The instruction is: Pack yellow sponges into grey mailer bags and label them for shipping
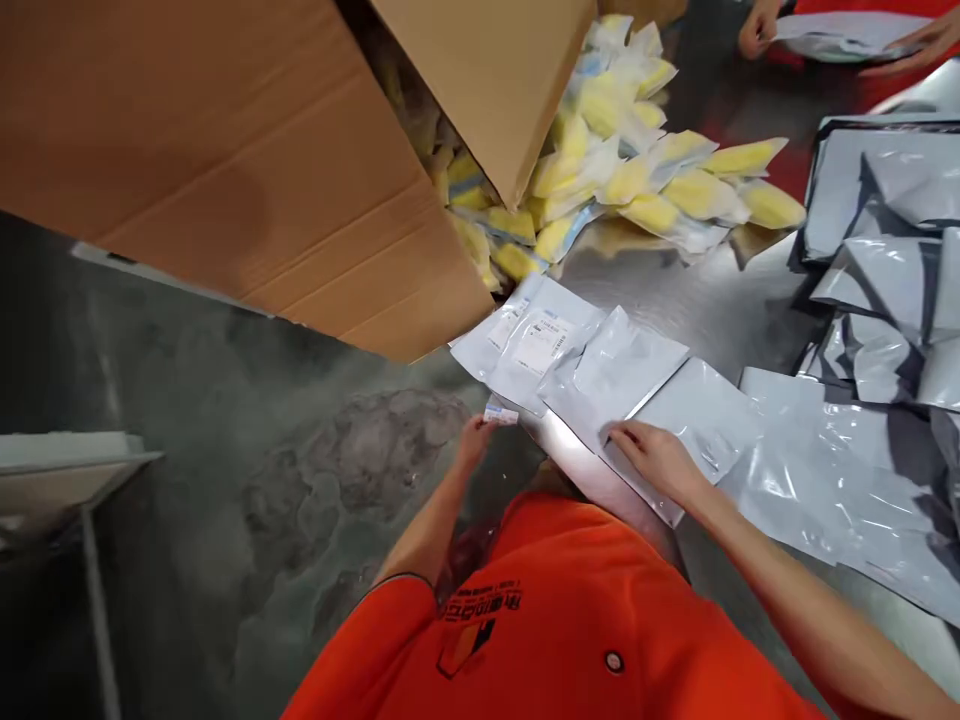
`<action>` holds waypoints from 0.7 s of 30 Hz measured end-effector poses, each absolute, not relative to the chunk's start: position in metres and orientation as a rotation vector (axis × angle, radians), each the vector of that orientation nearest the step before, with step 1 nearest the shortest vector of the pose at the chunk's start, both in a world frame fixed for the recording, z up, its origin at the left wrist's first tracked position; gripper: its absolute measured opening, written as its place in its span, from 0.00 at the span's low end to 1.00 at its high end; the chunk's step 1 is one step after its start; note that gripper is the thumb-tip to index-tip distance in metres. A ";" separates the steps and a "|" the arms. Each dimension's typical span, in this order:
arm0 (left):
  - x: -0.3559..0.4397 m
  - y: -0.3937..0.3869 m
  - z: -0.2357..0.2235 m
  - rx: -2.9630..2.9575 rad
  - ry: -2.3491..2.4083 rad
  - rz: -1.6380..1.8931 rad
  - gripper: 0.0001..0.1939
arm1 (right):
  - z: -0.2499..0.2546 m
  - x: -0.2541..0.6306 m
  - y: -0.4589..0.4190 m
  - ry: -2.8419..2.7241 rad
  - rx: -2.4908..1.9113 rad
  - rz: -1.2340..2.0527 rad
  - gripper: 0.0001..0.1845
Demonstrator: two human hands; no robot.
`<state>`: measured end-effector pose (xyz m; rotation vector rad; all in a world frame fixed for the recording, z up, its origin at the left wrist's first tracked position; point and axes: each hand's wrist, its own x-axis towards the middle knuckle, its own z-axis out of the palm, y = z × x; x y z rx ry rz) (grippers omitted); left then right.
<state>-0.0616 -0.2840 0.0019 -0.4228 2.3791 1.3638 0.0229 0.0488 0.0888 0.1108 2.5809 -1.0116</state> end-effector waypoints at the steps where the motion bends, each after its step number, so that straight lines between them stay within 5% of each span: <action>1: -0.061 -0.284 0.005 -0.386 2.379 1.363 0.05 | 0.087 -0.003 0.040 2.760 0.026 -0.941 0.25; 6: -0.046 -0.291 0.033 -0.194 2.449 1.347 0.12 | 0.044 -0.059 0.007 3.142 -0.131 -0.231 0.31; 11: -0.016 -0.292 0.066 -0.073 2.462 1.400 0.11 | 0.010 -0.048 -0.017 3.028 -0.329 -0.101 0.32; 15: -0.006 -0.274 0.098 0.108 2.307 1.569 0.08 | 0.037 -0.077 -0.022 2.922 -0.282 -0.338 0.34; 21: 0.016 -0.244 0.131 0.233 2.379 1.709 0.09 | 0.145 -0.032 -0.025 2.538 -0.468 -1.297 0.29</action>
